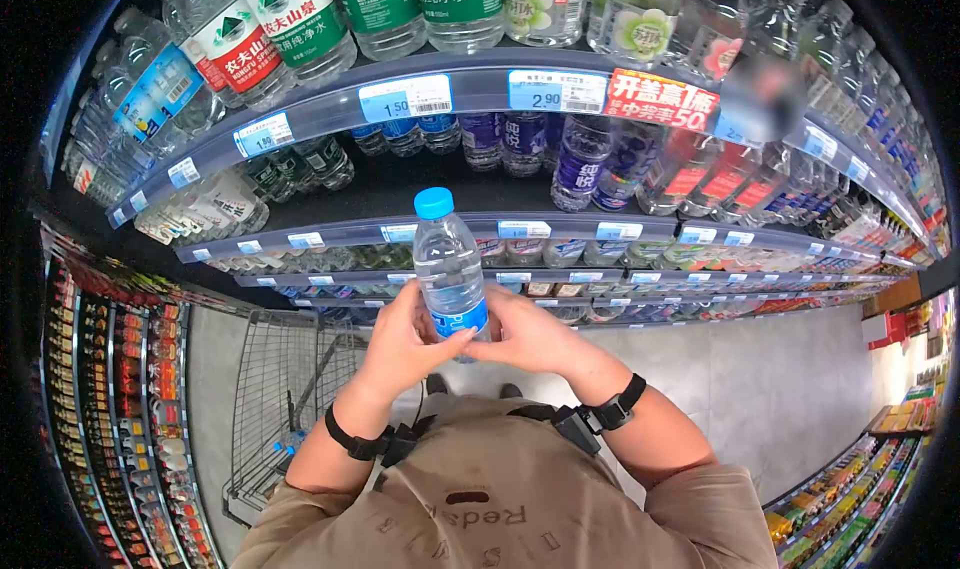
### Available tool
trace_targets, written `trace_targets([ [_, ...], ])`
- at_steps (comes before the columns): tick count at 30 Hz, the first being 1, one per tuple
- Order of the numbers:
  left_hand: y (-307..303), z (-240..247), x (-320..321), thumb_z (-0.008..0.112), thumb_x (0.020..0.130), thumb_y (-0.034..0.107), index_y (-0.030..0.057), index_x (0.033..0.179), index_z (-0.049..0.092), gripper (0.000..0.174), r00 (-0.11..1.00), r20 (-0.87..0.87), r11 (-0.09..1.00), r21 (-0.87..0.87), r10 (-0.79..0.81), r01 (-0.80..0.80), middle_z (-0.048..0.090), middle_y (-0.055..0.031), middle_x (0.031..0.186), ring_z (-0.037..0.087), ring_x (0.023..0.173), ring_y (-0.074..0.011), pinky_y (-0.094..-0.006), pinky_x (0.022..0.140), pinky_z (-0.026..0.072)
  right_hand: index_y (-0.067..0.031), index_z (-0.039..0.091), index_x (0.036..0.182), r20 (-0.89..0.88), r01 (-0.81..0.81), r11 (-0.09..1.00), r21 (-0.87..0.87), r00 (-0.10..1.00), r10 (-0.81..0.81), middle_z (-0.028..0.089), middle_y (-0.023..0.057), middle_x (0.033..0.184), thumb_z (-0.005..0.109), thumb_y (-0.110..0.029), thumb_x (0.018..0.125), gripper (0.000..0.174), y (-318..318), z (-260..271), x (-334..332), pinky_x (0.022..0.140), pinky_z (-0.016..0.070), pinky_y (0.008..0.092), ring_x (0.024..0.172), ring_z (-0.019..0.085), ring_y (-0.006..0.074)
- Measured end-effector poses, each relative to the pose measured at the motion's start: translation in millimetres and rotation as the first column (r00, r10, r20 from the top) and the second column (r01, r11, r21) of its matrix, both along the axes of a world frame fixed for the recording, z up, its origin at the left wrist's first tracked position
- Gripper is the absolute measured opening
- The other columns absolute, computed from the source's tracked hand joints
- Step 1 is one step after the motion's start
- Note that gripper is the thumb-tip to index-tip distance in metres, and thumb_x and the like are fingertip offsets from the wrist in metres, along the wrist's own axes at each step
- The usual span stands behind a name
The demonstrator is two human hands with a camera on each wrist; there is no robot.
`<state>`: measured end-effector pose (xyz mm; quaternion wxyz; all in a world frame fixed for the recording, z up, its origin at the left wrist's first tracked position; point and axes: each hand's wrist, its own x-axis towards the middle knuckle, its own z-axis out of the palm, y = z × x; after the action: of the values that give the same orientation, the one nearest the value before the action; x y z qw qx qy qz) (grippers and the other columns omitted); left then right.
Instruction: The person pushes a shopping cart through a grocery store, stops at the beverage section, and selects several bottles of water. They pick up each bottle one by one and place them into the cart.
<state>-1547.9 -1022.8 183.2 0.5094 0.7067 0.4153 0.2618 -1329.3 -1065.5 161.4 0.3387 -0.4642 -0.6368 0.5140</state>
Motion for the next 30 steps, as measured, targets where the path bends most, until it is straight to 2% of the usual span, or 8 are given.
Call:
trace_targets([
  [2, 10.8, -3.3, -2.5, 0.089, 0.081, 0.018, -0.0003, 0.133, 0.053, 0.065, 1.0, -0.011, 0.996, 0.093, 0.021, -0.02, 0.073, -0.0106, 0.109, 0.071, 0.091, -0.013, -0.0287, 0.073, 0.0579, 0.0003, 0.059, 0.129, 0.038, 0.005, 0.998, 0.062, 0.999, -0.007, 0.063, 0.0128, 0.105, 0.081, -0.024, 0.083, 0.056, 15.2, 12.2, -6.0, 0.071, 0.0541, 0.0379, 0.076, 0.064, 0.0219],
  [7, 45.9, 3.0, -9.6, 0.093, 0.075, 0.026, 0.0045, 0.132, 0.054, 0.072, 0.977, -0.137, 0.857, 0.51, 0.163, -0.072, 0.071, -0.0154, 0.113, 0.073, 0.09, -0.0303, -0.0362, 0.072, 0.0597, 0.0011, 0.057, 0.132, 0.16, 0.046, 0.942, 0.333, 0.982, -0.105, 0.058, 0.0155, 0.116, 0.076, -0.011, 0.081, 0.055, 56.4, 19.4, -19.1, 0.082, 0.0553, 0.0382, 0.093, 0.065, 0.028],
  [12, 93.2, 13.9, -17.3, 0.093, 0.07, 0.017, 0.0067, 0.132, 0.055, 0.073, 0.994, 0.014, 0.778, 0.622, 0.107, -0.092, 0.065, -0.0145, 0.127, 0.071, 0.104, -0.0354, -0.0391, 0.076, 0.0611, -0.0042, 0.058, 0.135, 0.135, 0.118, 0.878, 0.465, 0.97, -0.202, 0.059, 0.0155, 0.141, 0.077, -0.003, 0.082, 0.056, 97.0, 36.7, -38.2, 0.095, 0.0571, 0.0395, 0.123, 0.063, 0.0344],
  [14, 110.3, 14.3, -23.2, 0.095, 0.068, 0.016, 0.005, 0.13, 0.055, 0.075, 0.992, 0.044, 0.775, 0.62, 0.119, -0.121, 0.065, -0.0188, 0.125, 0.067, 0.114, -0.0384, -0.0463, 0.094, 0.0557, -0.0053, 0.058, 0.136, 0.138, 0.134, 0.891, 0.434, 0.967, -0.212, 0.058, 0.0147, 0.146, 0.077, -0.003, 0.082, 0.057, 112.2, 38.9, -45.2, 0.092, 0.0581, 0.0408, 0.122, 0.064, 0.0369],
  [18, 146.7, 13.3, -36.9, 0.091, 0.07, 0.015, 0.0064, 0.136, 0.053, 0.077, 0.995, 0.017, 0.714, 0.696, 0.099, -0.083, 0.062, -0.0159, 0.131, 0.068, 0.11, -0.0371, -0.0424, 0.081, 0.0613, -0.0069, 0.055, 0.143, 0.157, 0.18, 0.873, 0.453, 0.948, -0.277, 0.062, 0.0143, 0.141, 0.078, 0.0, 0.079, 0.069, 144.3, 28.9, -58.4, 0.085, 0.0592, 0.0404, 0.109, 0.069, 0.0349],
  [22, 174.6, 7.4, -54.7, 0.085, 0.076, 0.01, 0.0043, 0.138, 0.051, 0.071, 0.991, -0.103, 0.76, 0.649, 0.082, 0.005, 0.057, -0.0198, 0.135, 0.066, 0.108, -0.0452, -0.0484, 0.086, 0.0588, -0.0043, 0.062, 0.13, 0.169, 0.183, 0.816, 0.548, 0.931, -0.323, 0.07, 0.0155, 0.117, 0.073, 0.006, 0.078, 0.054, 177.6, 15.9, -66.6, 0.083, 0.0581, 0.0418, 0.094, 0.071, 0.035],
  [25, 187.9, 13.5, -64.0, 0.08, 0.081, 0.007, 0.0029, 0.139, 0.05, 0.065, 0.98, -0.191, 0.785, 0.614, 0.046, 0.083, 0.056, -0.0228, 0.129, 0.066, 0.101, -0.0468, -0.0531, 0.082, 0.0568, 0.0, 0.064, 0.111, 0.235, 0.162, 0.862, 0.481, 0.923, -0.305, 0.069, 0.017, 0.09, 0.07, 0.006, 0.079, 0.033, 193.3, 9.7, -67.1, 0.076, 0.0547, 0.0443, 0.086, 0.069, 0.0358],
  [30, 210.4, 0.0, -85.0, 0.082, 0.087, 0.022, 0.0021, 0.131, 0.054, 0.055, 0.971, -0.233, 0.886, 0.438, -0.052, 0.153, 0.064, -0.0214, 0.104, 0.067, 0.082, -0.04, -0.05, 0.071, 0.0531, 0.0009, 0.067, 0.105, 0.238, 0.161, 0.893, 0.42, 0.93, -0.279, 0.066, 0.0157, 0.081, 0.076, -0.001, 0.082, 0.025, 207.0, 15.7, -76.3, 0.071, 0.053, 0.042, 0.074, 0.066, 0.0319],
])
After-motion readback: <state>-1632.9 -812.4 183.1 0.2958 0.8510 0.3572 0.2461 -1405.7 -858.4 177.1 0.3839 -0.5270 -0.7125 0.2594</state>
